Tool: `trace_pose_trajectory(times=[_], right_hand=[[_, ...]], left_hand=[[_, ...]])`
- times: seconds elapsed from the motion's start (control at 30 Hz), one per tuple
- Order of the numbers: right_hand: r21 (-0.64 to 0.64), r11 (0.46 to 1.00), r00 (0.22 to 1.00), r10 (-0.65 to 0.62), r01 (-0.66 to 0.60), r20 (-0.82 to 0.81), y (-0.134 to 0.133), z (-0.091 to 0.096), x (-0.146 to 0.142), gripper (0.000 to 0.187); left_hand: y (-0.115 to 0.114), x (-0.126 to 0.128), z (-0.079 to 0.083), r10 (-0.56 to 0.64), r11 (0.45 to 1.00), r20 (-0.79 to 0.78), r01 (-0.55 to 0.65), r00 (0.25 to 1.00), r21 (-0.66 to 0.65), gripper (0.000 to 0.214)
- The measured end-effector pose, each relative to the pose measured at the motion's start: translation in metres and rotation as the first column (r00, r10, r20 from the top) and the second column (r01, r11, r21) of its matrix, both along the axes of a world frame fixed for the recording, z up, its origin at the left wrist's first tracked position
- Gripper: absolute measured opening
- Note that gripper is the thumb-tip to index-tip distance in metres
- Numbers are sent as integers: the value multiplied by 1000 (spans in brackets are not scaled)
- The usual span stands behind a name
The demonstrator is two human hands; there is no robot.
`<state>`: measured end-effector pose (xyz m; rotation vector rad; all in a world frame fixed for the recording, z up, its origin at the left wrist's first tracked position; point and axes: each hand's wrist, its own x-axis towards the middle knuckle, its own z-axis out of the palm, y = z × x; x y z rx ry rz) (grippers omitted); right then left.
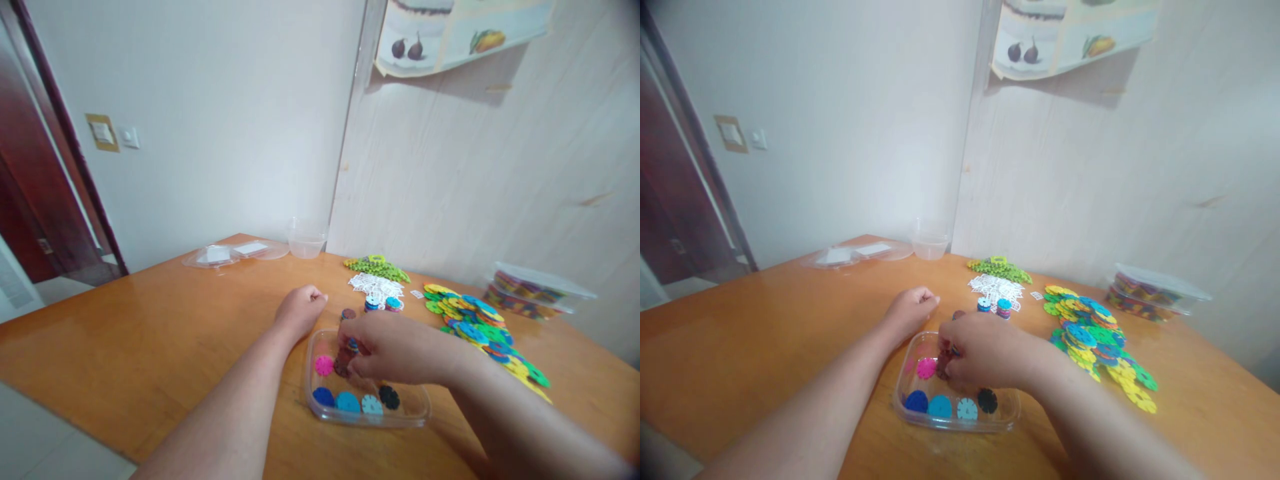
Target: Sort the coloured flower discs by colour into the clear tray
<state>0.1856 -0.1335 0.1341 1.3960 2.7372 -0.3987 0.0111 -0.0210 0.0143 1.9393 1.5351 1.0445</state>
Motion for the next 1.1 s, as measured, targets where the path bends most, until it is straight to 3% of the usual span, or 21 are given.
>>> trace_pose_trajectory(times=[0.23,0.4,0.53,0.67,0.9,1.1], right_hand=[[58,998,992,-2,-5,130,-1,-8,-9,18],[13,1000,1000,1,-2,21,-1,-2,-1,22],[85,990,989,-101,110,-104,13,2,10,20],[190,952,966,-215,240,-145,39,-7,20,29],[187,951,963,-264,248,63,66,-20,20,40],[192,959,965,-233,208,122,73,-22,10,30]], left_hand=[[-1,0,2,9,1000,5,-9,1000,-21,29],[-2,0,2,-2,1000,0,2,1000,-8,29],[-2,0,3,-7,1000,-4,7,1000,1,30],[-1,0,2,1,1000,6,-1,1000,-13,29],[0,0,1,11,1000,20,-10,1000,-22,27],[-1,0,2,16,1000,-8,-16,1000,-11,26]])
